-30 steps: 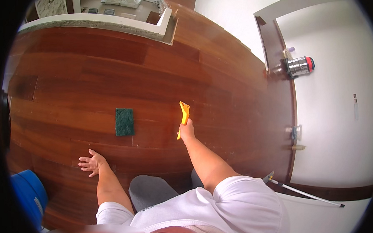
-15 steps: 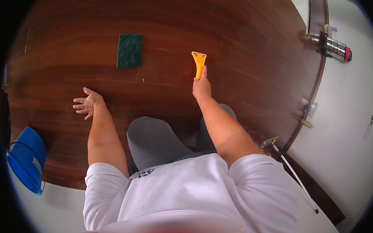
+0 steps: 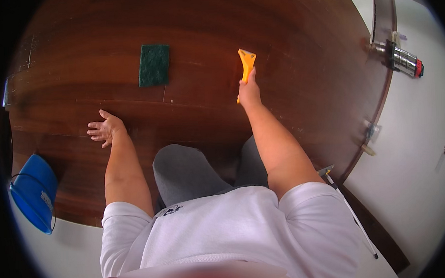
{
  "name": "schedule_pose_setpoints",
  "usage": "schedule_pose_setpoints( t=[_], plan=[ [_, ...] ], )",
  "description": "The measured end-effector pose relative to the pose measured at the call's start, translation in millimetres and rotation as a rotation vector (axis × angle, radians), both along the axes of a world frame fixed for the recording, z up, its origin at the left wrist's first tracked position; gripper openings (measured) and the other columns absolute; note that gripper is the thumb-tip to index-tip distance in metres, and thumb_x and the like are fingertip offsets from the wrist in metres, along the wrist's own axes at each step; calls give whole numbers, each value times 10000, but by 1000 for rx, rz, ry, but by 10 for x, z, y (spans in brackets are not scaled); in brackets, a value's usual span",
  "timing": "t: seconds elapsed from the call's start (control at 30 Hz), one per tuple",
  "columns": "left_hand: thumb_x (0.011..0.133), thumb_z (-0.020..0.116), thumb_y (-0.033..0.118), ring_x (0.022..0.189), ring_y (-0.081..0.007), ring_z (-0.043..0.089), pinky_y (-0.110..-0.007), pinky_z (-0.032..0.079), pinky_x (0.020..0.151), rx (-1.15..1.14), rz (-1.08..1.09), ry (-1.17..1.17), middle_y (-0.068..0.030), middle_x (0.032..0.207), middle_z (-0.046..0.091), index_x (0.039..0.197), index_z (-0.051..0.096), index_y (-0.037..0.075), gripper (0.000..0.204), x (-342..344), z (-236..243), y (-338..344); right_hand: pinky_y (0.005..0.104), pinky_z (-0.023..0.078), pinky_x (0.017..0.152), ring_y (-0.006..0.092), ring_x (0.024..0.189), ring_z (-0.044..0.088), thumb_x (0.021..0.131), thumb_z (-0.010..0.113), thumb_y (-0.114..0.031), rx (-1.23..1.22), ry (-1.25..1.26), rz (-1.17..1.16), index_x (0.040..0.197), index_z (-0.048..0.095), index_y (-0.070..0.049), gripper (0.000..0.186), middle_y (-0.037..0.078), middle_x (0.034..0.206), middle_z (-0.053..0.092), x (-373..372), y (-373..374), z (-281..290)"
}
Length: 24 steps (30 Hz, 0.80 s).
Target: The person kneels on a wooden floor and uses a yellow scraper to remove residue, followed by wiping the area with a green sponge. The person repeats this process across different sections of the floor.
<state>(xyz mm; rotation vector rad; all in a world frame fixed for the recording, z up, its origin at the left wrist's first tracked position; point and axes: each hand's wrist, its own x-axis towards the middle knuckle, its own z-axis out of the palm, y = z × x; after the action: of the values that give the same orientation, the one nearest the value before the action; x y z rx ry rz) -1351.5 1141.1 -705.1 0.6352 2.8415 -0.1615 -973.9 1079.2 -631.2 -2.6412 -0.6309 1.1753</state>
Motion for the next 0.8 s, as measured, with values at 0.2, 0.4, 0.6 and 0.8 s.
schedule_pose_setpoints(
  t=[0.2,0.4,0.6,0.8],
  plan=[
    [849,252,619,1345,-280,80,-577,121,1018,-9,-5,21,-101,1463,75,1404,116,138,747,-19,-32,-20,389,455,811,363,962,560,877,450,-149,-12,-69,52,1393,54,-153,651,249,1098,531,-14,-172,-49],
    [851,247,617,1345,-282,79,-580,120,1017,0,3,20,-102,1463,76,1404,123,140,741,-5,-25,1,394,431,855,364,1014,535,875,449,-158,-121,-176,98,1392,69,-147,642,257,1086,540,178,34,-14],
    [855,244,607,1345,-290,69,-581,120,1017,-11,-6,13,-108,1463,72,1404,115,135,735,-3,-7,-13,416,432,841,379,987,540,871,440,-148,-122,-171,135,1388,64,-125,639,264,1068,543,22,-227,38],
    [857,243,605,1347,-289,63,-578,115,1019,-9,7,-6,-105,1464,62,1405,109,136,734,11,8,-1,433,440,803,385,939,555,872,434,-140,-123,-294,244,1385,76,-112,626,257,1010,567,5,-148,0]
  ],
)
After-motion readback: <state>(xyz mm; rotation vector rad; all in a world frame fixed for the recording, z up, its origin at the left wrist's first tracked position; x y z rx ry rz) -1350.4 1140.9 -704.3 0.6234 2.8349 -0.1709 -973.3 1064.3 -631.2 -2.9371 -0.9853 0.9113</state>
